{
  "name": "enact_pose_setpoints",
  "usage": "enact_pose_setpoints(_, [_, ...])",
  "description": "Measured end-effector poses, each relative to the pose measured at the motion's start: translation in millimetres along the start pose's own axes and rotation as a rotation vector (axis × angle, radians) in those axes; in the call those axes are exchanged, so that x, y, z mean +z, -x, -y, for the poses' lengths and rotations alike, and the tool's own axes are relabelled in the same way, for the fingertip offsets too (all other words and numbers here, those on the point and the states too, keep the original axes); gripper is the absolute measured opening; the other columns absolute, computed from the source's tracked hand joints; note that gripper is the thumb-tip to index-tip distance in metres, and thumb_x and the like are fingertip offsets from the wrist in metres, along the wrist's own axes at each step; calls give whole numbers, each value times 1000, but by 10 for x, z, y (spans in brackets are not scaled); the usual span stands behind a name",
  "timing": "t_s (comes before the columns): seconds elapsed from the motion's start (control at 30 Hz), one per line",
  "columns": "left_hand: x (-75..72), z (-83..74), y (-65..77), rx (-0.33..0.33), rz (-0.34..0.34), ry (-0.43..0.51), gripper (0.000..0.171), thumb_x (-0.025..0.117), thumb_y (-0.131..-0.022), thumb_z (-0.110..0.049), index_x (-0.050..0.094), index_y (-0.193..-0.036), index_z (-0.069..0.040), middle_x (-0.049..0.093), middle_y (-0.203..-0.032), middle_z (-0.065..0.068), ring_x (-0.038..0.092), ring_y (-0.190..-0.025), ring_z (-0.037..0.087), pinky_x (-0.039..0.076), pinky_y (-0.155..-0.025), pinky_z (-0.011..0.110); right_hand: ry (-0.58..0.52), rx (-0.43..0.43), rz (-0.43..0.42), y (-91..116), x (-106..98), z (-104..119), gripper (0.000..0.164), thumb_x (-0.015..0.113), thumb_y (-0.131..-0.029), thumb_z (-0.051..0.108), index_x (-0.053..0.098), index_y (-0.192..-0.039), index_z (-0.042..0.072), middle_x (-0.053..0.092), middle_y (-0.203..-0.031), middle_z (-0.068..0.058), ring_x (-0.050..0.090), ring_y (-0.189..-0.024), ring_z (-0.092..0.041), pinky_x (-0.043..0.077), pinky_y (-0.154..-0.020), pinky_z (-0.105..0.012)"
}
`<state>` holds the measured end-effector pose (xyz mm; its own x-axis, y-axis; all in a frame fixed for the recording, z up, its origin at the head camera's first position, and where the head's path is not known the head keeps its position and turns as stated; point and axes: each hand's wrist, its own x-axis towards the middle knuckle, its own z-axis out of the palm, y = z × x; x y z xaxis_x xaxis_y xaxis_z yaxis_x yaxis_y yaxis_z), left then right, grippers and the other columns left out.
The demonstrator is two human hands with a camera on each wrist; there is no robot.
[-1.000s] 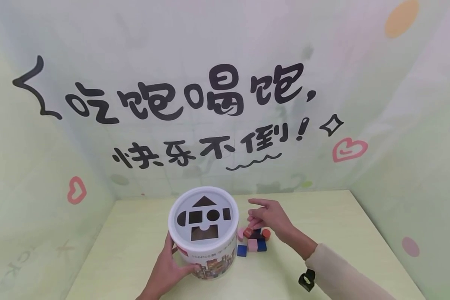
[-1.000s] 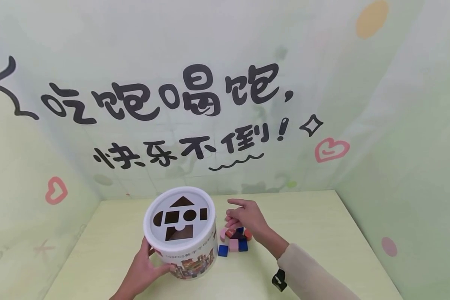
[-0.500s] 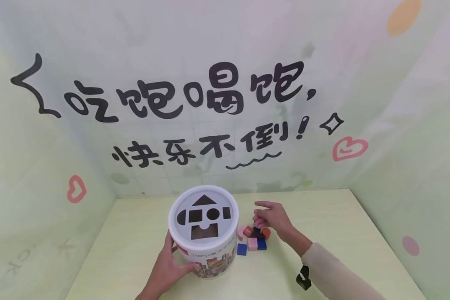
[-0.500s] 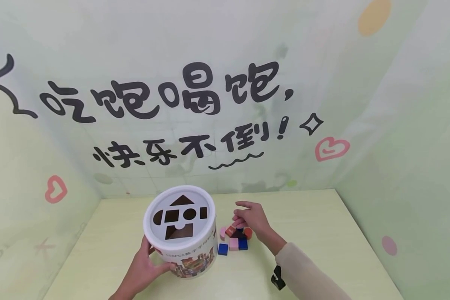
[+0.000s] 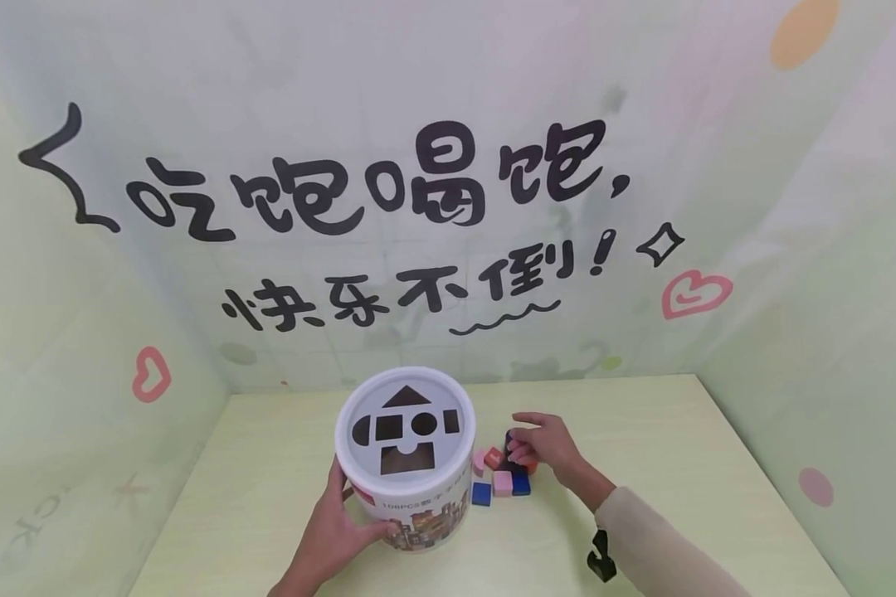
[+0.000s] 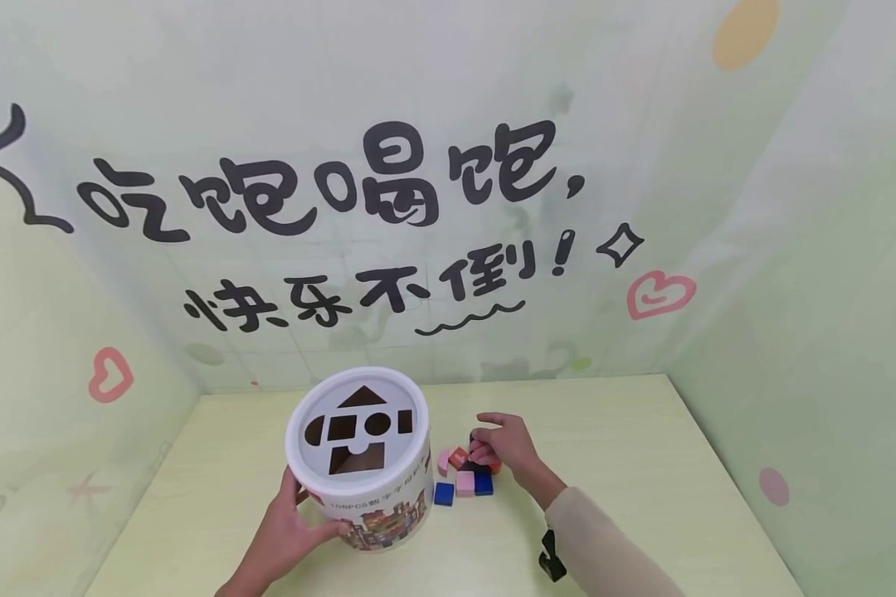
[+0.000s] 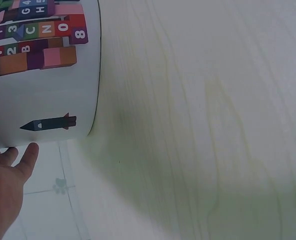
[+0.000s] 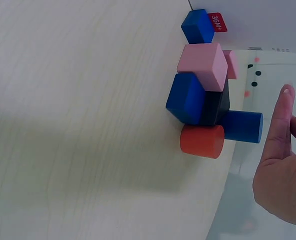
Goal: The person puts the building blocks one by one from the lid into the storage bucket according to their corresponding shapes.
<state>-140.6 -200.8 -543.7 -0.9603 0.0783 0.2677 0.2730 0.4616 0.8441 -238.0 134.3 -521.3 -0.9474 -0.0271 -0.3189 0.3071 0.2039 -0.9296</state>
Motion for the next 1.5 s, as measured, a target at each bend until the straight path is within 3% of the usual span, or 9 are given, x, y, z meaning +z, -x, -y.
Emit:
enact_pose_setpoints(0.13, [-17, -3, 2, -1, 5, 1, 132, 94, -55, -40, 10, -157, -29, 41, -149, -2, 44, -132, 23, 45, -104, 54, 12, 6, 20, -41, 27, -72, 43, 58, -95, 7, 52, -136, -4, 70, -77, -10, 66, -58, -17, 61, -58, -28])
enact_pose_setpoints(0.57, [-20, -16, 14, 40, 15, 15, 131, 94, -57, -37, 9, -156, -30, 42, -148, 1, 46, -130, 27, 46, -102, 58, 40, 56, 18, -78, 107, -229, 45, 59, -92, 2, 51, -137, -2, 68, -70, -10, 65, -54, -16, 60, -54, -29])
enact_pose_setpoints(0.97, [-25, 9, 14, 32, 7, -5, 131, 93, -57, -41, 8, -156, -32, 41, -150, 2, 45, -131, 30, 47, -100, 58, 30, 40, 8, -45, 98, -114, 42, 59, -92, 2, 53, -134, -5, 68, -71, -11, 66, -57, -17, 62, -58, -31])
enact_pose_setpoints(1.3, [-12, 8, 11, 9, 0, -3, 133, 94, -55, -41, 8, -156, -33, 42, -149, -2, 46, -131, 24, 47, -103, 53, 64, -20, 16, 45, 60, 119, 37, 61, -91, 4, 58, -128, -3, 68, -71, -10, 65, -58, -17, 62, -58, -31])
enact_pose_setpoints(1.5, [-9, -28, 16, 10, -2, -8, 132, 94, -55, -38, 10, -156, -31, 43, -148, 1, 45, -131, 26, 47, -102, 55, 91, -65, 43, 145, 30, 287, 39, 62, -90, 5, 58, -128, -2, 68, -71, -9, 63, -55, -16, 61, -57, -33])
